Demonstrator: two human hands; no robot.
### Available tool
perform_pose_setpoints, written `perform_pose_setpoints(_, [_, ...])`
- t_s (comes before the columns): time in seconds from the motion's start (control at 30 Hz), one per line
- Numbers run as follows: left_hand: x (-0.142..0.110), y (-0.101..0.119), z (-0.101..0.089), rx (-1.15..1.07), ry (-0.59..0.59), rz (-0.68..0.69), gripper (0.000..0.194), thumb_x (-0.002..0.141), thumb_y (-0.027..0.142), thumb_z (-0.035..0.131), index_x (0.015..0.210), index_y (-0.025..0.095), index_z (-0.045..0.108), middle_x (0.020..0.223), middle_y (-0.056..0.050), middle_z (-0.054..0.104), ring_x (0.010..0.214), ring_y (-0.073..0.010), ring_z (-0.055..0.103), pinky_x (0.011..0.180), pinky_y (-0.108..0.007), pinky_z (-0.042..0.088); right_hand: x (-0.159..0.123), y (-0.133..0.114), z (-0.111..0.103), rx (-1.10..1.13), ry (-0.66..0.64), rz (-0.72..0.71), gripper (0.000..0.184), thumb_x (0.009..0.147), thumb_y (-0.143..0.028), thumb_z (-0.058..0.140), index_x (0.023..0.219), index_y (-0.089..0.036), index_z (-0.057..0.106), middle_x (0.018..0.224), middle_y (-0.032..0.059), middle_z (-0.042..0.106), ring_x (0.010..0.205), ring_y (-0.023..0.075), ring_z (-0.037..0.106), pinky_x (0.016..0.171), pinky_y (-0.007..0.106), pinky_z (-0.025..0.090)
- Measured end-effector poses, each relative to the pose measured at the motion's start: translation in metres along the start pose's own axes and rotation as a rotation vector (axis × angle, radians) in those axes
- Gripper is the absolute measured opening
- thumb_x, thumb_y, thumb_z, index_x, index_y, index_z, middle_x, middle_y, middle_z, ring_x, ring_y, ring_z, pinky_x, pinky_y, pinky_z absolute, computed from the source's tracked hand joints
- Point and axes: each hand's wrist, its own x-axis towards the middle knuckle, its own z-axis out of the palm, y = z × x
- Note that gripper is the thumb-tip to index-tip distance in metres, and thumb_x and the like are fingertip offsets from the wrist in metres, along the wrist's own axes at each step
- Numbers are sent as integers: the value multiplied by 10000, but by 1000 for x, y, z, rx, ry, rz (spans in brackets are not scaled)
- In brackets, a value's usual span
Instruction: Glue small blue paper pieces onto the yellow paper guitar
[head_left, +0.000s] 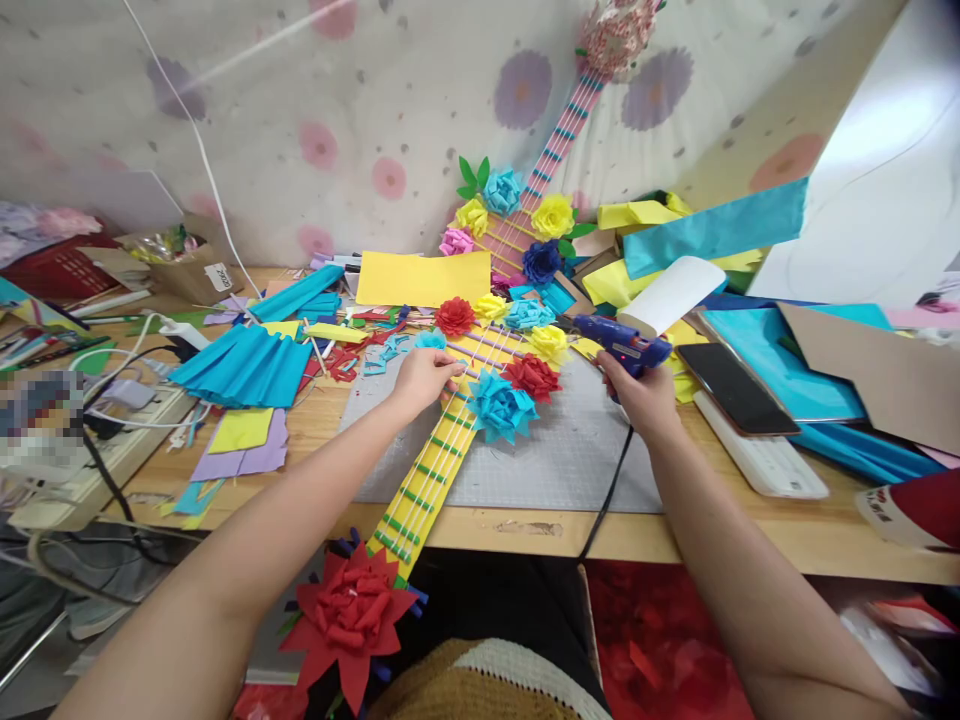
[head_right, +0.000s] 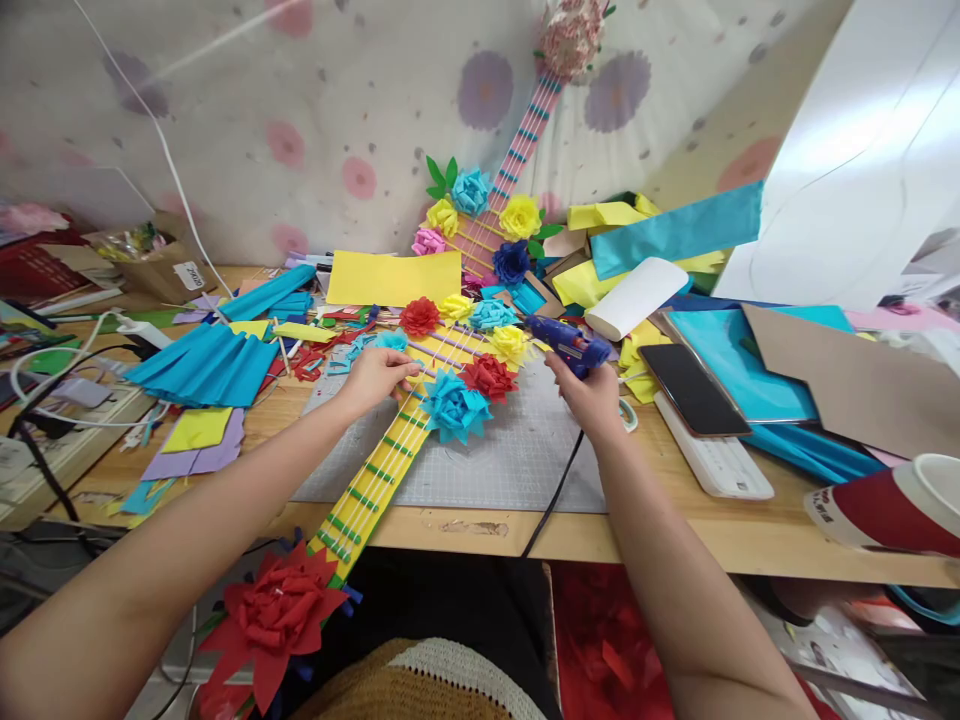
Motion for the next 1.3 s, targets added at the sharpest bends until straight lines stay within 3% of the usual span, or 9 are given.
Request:
perform_pose_setpoints(0.13, [-4,4,-2,-137,-20,-41,124,735,187,694,639,133,636,614,-12,638,495,-105,575,419,-210,439,-2,-34,12,-95,-254,-141,403,652,-570,667,616,-177,585,486,4,520,460,119,463,460,263,379])
perform_pose_setpoints(0.23, [-10,9,-3,-180,-37,-74,155,739,177,699,616,123,622,649,-31,654,491,-94,572,401,-196,426,-3,-52,23,-163,-430,-250,420,674,-572,660,777,-166,673,654,31,644,609,164,572,566,275,446])
perform_pose_setpoints(0.3, [-14,11,-3,-183,-45,-88,171,755,172,685,606,122,617,602,-29,635,470,-94,557,396,-203,424,-5,-61,30,-184,-479,-301,442,701,-566,645,900,-175,700,784,33,691,722,193,614,654,294,476])
perform_pose_setpoints(0.5, [-13,3,-4,-143,-50,-57,173,719,224,726,606,136,629,520,-11,614,439,-102,525,431,-231,437,-7,-72,37,-254,-469,-356,434,743,-558,606,924,-182,723,813,26,698,772,217,625,672,299,487])
perform_pose_setpoints(0.77, [1,-4,1,112,40,0,296,647,315,783,576,182,529,454,19,579,381,-119,513,417,-241,394,-6,-73,35,-291,-445,-369,438,749,-547,602,964,-184,720,853,32,701,820,228,635,733,323,497])
perform_pose_setpoints(0.93, [1,-2,2,-69,-27,-113,232,629,201,791,612,157,563,480,9,588,422,-117,542,480,-252,467,-7,-74,35,-276,-444,-363,426,743,-553,608,917,-180,719,821,33,700,792,222,631,697,303,492])
perform_pose_setpoints(1.07, [-6,6,-1,-136,-4,-172,158,694,90,690,624,148,561,498,8,580,474,-121,576,485,-239,470,-8,-72,36,-266,-444,-325,437,724,-563,617,900,-176,721,793,32,702,754,213,629,654,297,484])
perform_pose_setpoints(1.3, [-12,4,0,-167,69,-108,116,702,87,621,673,163,537,584,36,563,499,-103,588,402,-190,404,-7,-66,37,-269,-476,-307,447,729,-572,609,917,-183,721,822,34,712,767,217,637,683,314,489])
